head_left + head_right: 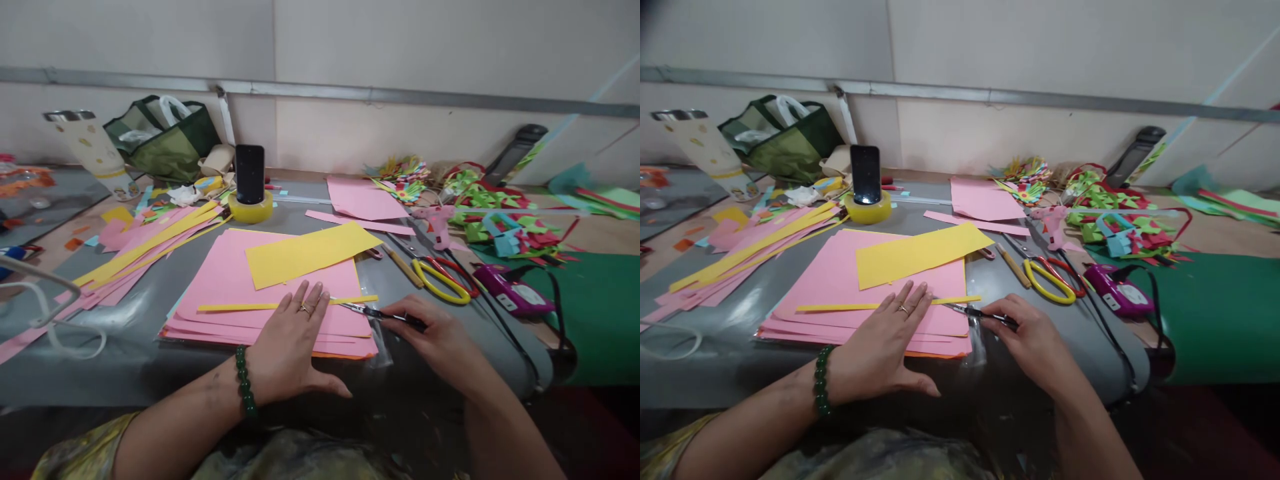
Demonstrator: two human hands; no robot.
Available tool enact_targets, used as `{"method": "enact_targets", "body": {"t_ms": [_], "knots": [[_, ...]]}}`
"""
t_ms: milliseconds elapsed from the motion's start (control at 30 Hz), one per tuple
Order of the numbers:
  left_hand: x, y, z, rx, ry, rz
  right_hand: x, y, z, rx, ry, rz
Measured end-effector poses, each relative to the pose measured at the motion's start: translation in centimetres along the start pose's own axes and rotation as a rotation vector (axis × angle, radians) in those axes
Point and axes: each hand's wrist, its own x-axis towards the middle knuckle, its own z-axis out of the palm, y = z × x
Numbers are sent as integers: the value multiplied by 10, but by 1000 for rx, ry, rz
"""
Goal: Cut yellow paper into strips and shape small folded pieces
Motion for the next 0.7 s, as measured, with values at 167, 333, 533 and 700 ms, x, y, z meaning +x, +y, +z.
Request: {"method": "enact_targets", "body": {"t_ms": [167,333,533,700], "knots": [[-1,0,2,0,32,1,-7,0,-5,-1,-2,19],[-1,0,1,9,18,-1,-4,-1,-5,5,-29,9],[-2,-1,-2,-5,18,16,-1,-4,-4,-8,-20,10],[-6,-2,-2,-16,8,53,3,-9,1,-7,-16,12]]}}
